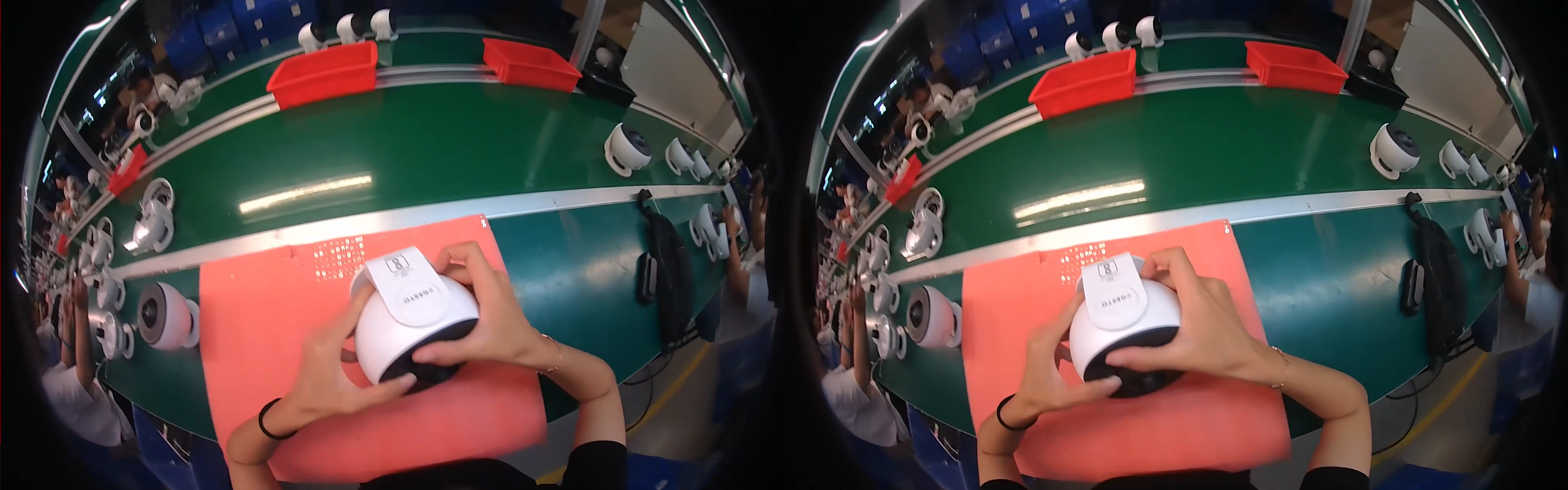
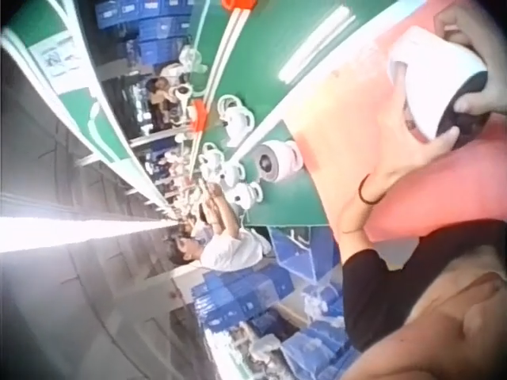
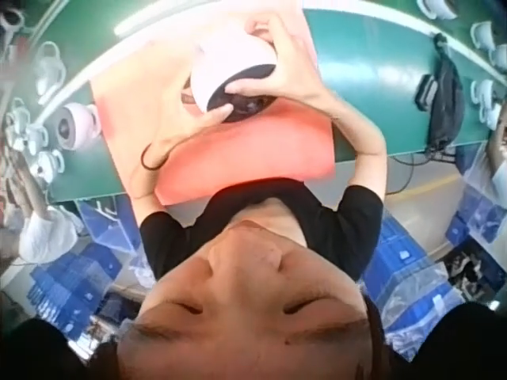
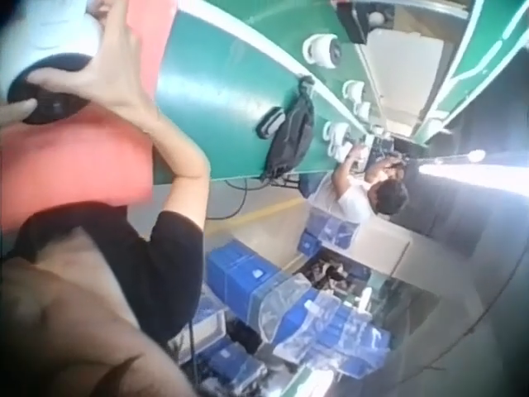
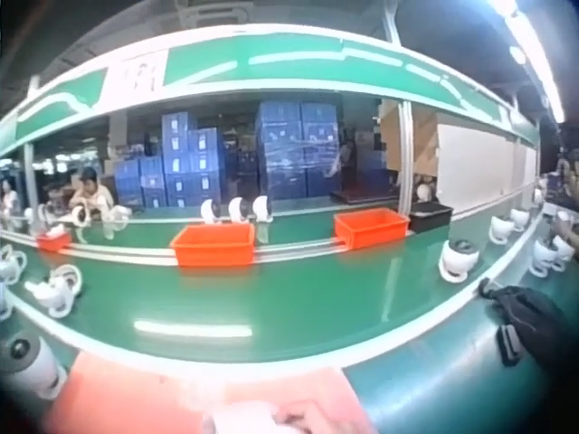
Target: The recorder is assembling security cameras on a production line.
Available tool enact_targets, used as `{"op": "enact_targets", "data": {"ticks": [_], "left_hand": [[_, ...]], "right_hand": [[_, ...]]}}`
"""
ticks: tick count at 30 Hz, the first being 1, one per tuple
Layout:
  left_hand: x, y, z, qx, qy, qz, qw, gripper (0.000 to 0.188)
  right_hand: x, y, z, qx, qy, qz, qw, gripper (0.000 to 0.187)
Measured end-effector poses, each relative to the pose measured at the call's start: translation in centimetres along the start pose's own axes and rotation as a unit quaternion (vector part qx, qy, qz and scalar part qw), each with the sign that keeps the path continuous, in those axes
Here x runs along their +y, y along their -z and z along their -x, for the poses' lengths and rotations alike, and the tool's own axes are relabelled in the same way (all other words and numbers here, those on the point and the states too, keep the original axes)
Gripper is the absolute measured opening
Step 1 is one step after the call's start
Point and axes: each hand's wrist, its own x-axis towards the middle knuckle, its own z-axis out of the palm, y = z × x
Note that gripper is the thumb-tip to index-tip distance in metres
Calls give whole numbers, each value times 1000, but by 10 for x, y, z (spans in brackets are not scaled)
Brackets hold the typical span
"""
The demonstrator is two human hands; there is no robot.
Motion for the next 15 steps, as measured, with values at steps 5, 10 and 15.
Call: {"op": "enact_targets", "data": {"ticks": [5,10,15], "left_hand": [[-25,25,-21,72,-44,285,955,86],[-8,24,-67,216,-120,482,841,70],[5,19,-99,343,-147,458,807,75]], "right_hand": [[-19,5,-21,-34,-11,-217,976,101],[-35,-8,-61,111,153,-70,980,99],[-27,-15,-88,179,221,-56,957,97]]}}
